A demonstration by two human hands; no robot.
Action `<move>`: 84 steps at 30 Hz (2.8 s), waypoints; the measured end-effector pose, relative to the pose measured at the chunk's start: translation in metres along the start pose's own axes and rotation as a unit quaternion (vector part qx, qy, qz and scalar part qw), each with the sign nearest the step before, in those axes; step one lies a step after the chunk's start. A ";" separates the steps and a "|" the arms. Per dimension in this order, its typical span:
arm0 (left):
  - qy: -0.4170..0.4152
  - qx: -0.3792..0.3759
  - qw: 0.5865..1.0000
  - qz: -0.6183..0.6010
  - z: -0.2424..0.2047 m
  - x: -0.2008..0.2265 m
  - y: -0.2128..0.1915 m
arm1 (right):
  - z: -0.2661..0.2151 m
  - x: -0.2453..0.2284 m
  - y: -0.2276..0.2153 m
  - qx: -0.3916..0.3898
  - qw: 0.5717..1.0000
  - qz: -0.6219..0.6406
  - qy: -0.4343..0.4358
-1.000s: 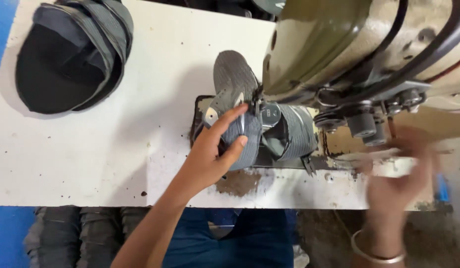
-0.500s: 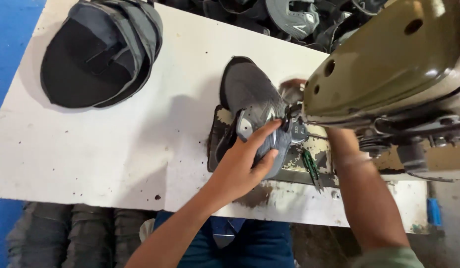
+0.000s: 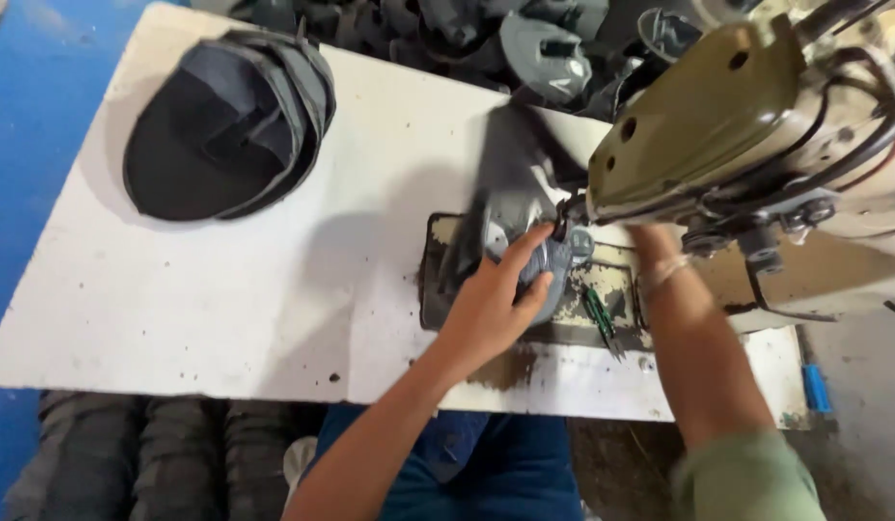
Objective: The person sews a grey slipper using a sewing machine, guiding the fabric under the needle and trimming excess thread with scissors. They then pick up a black slipper sole, attach a grey strap to it, and sew the strap onto the sole.
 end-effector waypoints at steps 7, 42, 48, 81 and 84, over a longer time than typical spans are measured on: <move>-0.018 -0.052 0.998 -0.015 -0.017 -0.035 0.023 | -0.013 0.056 -0.007 0.139 0.990 0.037 -0.004; -0.145 -0.099 0.976 0.131 -0.032 -0.017 -0.007 | -0.110 -0.186 0.053 0.184 0.593 0.770 0.145; -0.147 -0.075 0.977 0.134 -0.014 -0.008 -0.011 | -0.127 -0.164 0.075 0.200 0.640 0.717 0.192; 0.011 0.068 0.983 0.172 -0.006 0.002 -0.004 | -0.115 -0.154 0.067 0.254 0.670 0.684 0.133; 0.012 0.067 0.985 0.158 0.001 0.005 0.000 | -0.120 -0.162 0.072 0.227 0.704 0.658 0.140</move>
Point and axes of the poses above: each hand's wrist, its own z-axis towards the middle knuckle, its own y-axis out of the palm, x = y × z, the point moved 8 cm from there along z, towards the middle knuckle, and after that the axes turned 11 degrees about z, right-handed, at the moved point
